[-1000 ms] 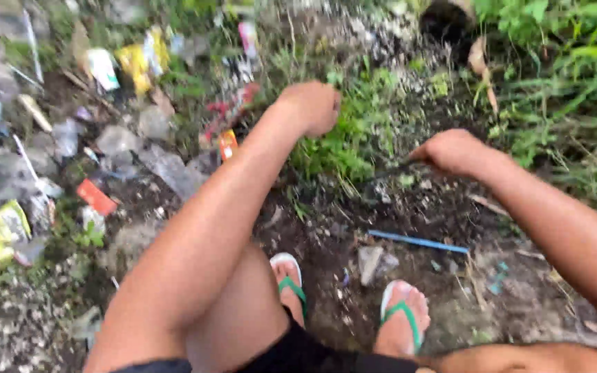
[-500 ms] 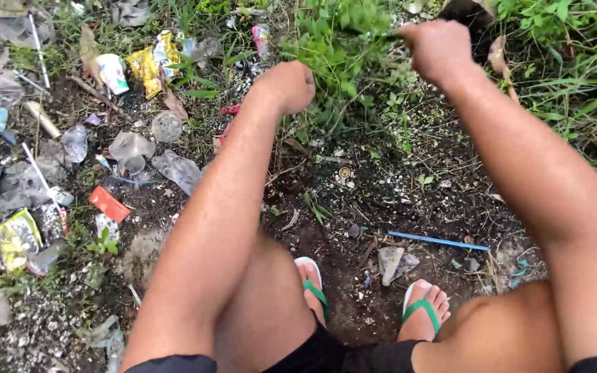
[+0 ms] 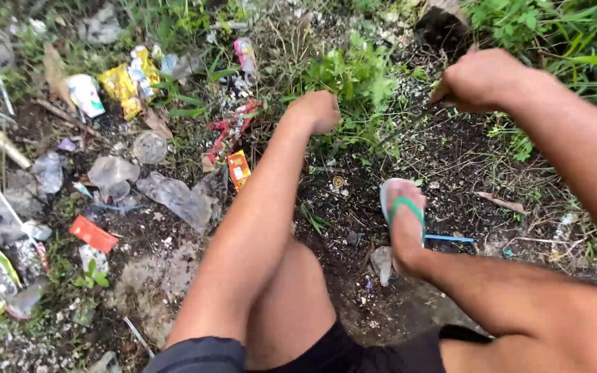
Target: The person squats on the ground and uses a machete to cut weeds and small plants in a littered outdoor area. They repeatedly swing the machete to clear vegetation around a patch of soil.
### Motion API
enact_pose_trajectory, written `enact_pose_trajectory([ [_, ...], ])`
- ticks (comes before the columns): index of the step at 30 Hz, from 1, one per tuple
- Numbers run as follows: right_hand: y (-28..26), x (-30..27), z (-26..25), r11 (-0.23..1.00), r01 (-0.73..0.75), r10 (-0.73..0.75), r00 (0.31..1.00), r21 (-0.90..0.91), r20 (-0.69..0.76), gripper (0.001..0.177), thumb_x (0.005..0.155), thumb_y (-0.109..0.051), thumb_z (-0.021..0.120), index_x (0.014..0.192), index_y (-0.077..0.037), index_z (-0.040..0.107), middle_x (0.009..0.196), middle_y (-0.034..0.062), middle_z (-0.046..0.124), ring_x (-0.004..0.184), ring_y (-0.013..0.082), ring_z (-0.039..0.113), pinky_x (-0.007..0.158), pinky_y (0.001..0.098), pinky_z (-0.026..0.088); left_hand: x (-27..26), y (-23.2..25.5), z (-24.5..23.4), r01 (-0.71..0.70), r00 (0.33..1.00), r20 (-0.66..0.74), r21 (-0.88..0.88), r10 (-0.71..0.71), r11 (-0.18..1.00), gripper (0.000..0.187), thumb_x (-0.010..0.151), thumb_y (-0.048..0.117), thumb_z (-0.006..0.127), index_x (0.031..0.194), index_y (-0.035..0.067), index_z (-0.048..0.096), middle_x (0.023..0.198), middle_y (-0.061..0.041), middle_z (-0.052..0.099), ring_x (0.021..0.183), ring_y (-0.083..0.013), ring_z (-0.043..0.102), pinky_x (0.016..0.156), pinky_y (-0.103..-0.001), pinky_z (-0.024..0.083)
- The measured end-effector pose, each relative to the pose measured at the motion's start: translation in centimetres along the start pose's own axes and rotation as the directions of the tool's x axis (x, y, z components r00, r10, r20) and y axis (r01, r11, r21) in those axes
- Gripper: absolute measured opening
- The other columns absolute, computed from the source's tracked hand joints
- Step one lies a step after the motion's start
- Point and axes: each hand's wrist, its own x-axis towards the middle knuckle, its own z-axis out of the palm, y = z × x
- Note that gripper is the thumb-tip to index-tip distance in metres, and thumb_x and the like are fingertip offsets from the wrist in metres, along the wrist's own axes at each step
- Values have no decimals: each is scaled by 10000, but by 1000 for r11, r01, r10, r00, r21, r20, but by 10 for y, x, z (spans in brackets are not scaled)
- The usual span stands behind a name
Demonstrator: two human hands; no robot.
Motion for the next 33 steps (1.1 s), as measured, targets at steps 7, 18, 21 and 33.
enact_pose_trajectory([
  [7,15,151,76,967,250,-256,946,-53,-199,324,920,-446,598,1199,-578,696,1027,-167,794,909,209,775,704,395,600,18,-49,9,-85,993,-81,3,85,996,278,1034,250,496,1166,150,720,1144,-108,739,1002,-286,689,868,-458,539],
  [18,5,232,-22,929,276,-38,734,246,-678,214,1076,-272,679,1266,-330,758,1064,-70,777,748,125,730,656,324,600,35,-84,-1,132,696,-716,203,55,970,508,955,195,553,1457,150,488,1508,-102,496,1496,-335,282,1204,-614,221],
  [21,5,206,-40,798,233,138,828,556,-544,218,1076,-272,658,1278,-279,738,1143,24,763,700,169,667,594,351,549,43,-90,-2,179,765,-644,239,18,954,617,904,101,570,1498,166,419,1607,-96,379,1520,-328,222,1249,-583,152],
  [33,24,131,16,958,160,-152,987,239,-51,293,973,-317,663,1241,-417,725,1130,-84,790,970,161,750,869,356,650,75,-82,14,44,953,-301,286,46,957,549,979,78,475,1523,101,405,1586,-140,404,1505,-333,292,1231,-571,205],
])
